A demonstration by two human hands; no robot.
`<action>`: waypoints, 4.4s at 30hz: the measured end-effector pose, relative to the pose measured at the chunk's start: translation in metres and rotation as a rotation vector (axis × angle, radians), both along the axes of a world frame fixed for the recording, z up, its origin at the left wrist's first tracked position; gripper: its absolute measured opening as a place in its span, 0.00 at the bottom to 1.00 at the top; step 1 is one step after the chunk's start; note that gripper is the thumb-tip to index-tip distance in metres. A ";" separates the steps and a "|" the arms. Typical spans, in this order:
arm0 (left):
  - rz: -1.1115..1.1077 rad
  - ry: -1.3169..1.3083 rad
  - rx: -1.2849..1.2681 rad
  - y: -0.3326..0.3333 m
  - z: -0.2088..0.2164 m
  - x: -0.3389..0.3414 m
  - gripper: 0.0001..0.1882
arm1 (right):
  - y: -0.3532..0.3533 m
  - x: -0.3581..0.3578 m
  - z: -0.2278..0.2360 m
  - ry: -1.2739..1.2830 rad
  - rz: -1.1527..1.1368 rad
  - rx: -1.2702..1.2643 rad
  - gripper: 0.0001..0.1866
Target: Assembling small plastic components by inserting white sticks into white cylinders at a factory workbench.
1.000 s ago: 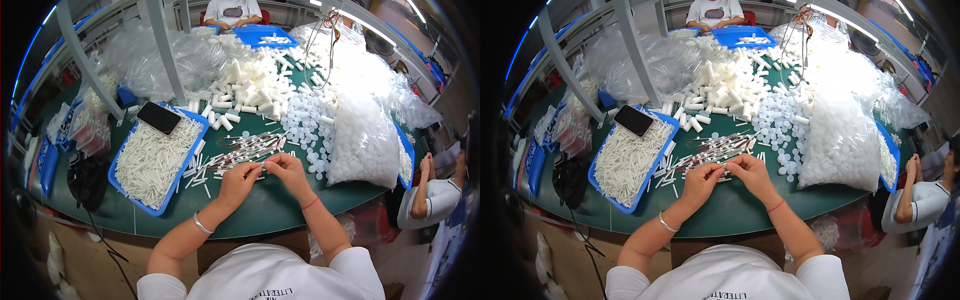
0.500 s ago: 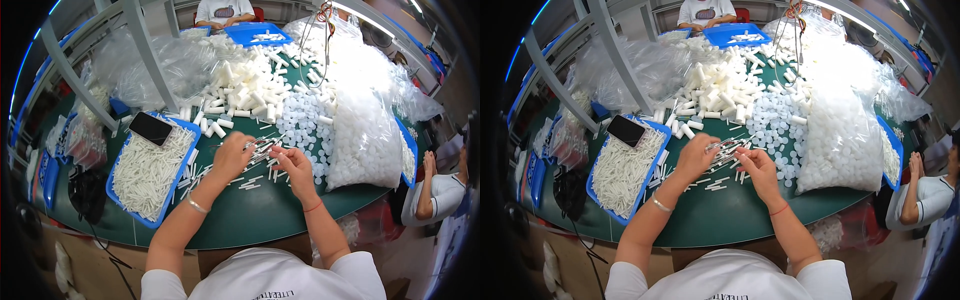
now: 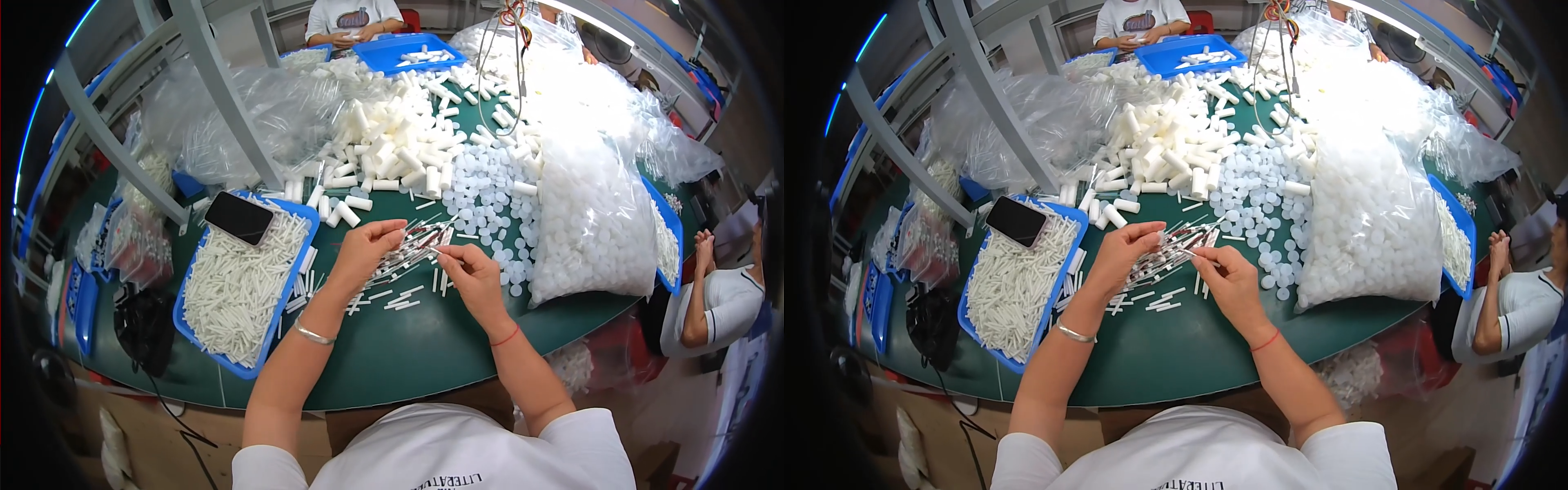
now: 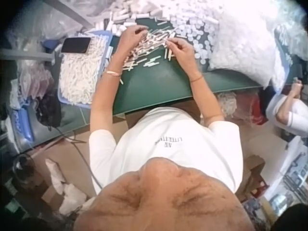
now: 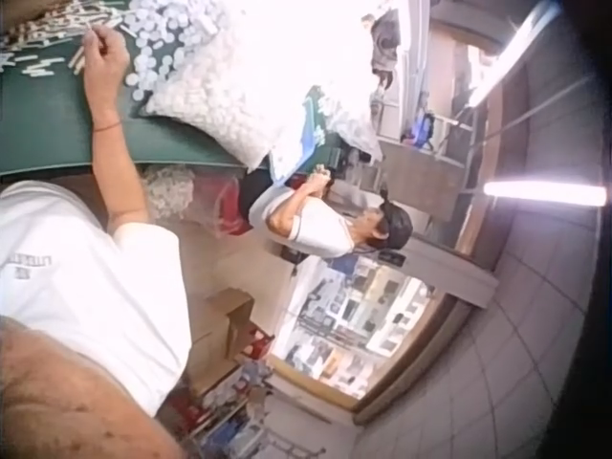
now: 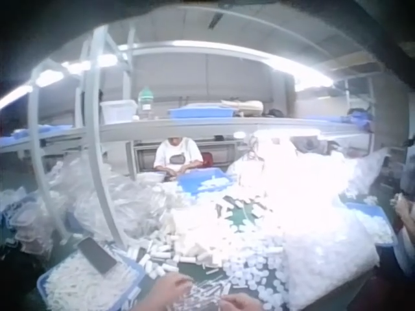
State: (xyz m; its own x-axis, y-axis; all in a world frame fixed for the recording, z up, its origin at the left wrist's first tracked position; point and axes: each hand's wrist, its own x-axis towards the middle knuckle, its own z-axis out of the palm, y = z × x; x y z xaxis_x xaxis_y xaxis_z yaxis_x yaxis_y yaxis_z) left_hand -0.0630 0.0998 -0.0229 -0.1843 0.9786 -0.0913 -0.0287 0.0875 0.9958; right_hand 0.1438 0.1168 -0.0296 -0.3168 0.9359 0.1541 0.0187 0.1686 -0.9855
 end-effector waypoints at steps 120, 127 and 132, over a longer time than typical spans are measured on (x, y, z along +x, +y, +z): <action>-0.183 -0.403 -0.242 -0.068 -0.001 0.017 0.16 | -0.002 -0.004 0.005 -0.127 0.241 0.628 0.09; -0.182 0.115 -0.176 -0.068 0.014 0.008 0.18 | 0.004 -0.001 -0.006 -0.286 0.238 0.716 0.08; -0.176 0.245 -0.183 -0.063 0.017 0.006 0.27 | -0.006 -0.006 0.000 -0.399 0.233 0.814 0.18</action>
